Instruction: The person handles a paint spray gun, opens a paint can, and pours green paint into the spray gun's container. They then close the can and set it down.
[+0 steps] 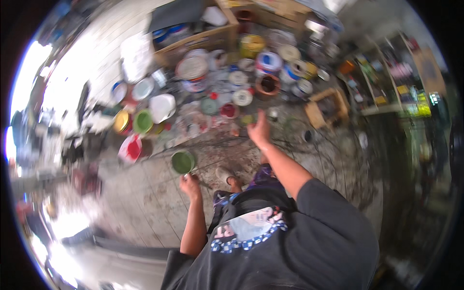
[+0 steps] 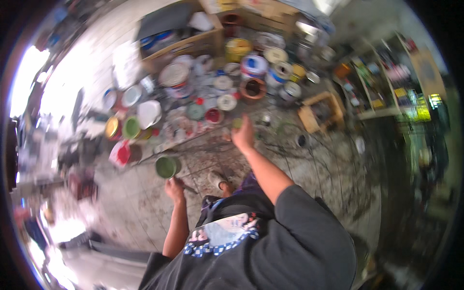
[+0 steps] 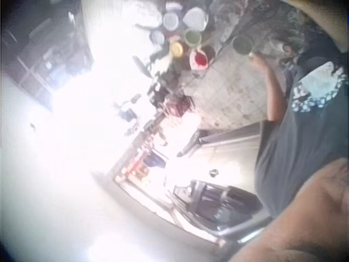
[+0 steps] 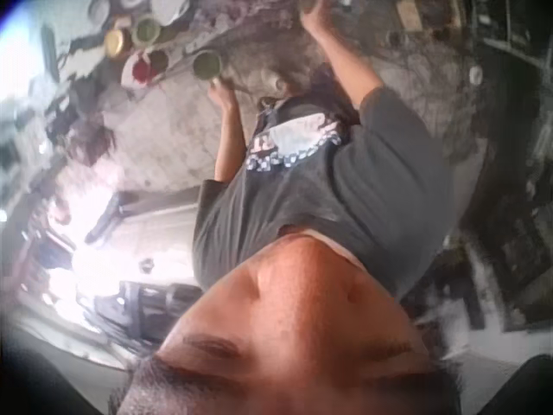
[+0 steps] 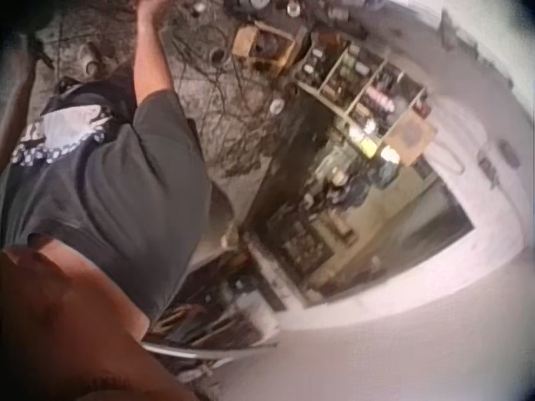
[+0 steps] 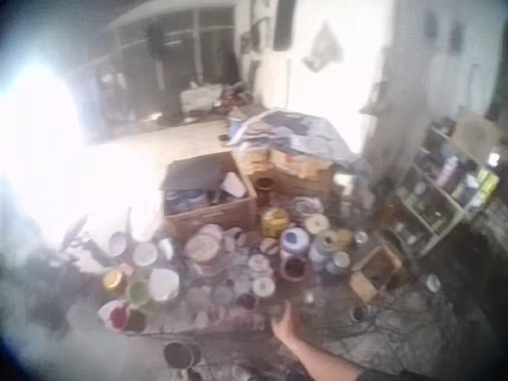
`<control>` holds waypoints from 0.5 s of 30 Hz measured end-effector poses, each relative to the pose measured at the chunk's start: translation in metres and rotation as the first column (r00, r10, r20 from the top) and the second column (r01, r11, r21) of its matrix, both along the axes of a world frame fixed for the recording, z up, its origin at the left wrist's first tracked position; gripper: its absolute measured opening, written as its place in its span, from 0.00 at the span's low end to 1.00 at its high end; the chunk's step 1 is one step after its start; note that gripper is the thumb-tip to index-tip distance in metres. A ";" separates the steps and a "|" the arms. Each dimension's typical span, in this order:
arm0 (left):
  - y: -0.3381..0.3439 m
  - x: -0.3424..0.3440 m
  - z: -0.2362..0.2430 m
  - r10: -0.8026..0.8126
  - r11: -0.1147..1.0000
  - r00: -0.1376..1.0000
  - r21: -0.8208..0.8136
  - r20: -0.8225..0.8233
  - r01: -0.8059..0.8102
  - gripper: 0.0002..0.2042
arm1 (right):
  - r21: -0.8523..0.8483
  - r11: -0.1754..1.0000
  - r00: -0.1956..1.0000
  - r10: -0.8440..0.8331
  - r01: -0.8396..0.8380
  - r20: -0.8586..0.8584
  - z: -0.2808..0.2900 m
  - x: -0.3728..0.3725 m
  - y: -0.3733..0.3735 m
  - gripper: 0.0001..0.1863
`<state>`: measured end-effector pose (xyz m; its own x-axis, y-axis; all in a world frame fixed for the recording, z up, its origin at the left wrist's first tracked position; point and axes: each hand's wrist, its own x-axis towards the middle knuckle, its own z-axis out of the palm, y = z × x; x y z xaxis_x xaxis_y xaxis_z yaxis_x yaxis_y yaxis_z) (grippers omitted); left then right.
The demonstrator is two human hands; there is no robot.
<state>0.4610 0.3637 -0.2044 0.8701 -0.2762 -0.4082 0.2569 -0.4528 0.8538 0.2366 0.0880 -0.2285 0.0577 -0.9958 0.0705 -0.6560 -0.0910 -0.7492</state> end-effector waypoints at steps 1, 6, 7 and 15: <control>0.005 -0.003 0.001 0.034 0.996 0.999 -0.082 -0.036 -0.037 0.14 | -0.021 0.998 0.998 -0.058 0.057 -0.026 -0.004 0.002 0.012 0.37; 0.015 0.001 -0.001 -0.099 0.991 0.980 -0.102 -0.175 0.082 0.15 | 0.267 0.953 0.982 0.168 -0.139 -0.086 -0.026 -0.028 0.090 0.38; 0.013 0.002 -0.006 -0.067 0.993 0.989 -0.108 -0.131 0.053 0.16 | 0.409 0.903 0.983 0.172 -0.130 -0.068 -0.031 -0.037 0.115 0.38; -0.015 -0.041 -0.034 -0.214 0.969 0.973 -0.144 -0.087 0.201 0.16 | 0.755 0.645 0.900 0.391 -0.118 -0.193 -0.031 -0.155 0.184 0.40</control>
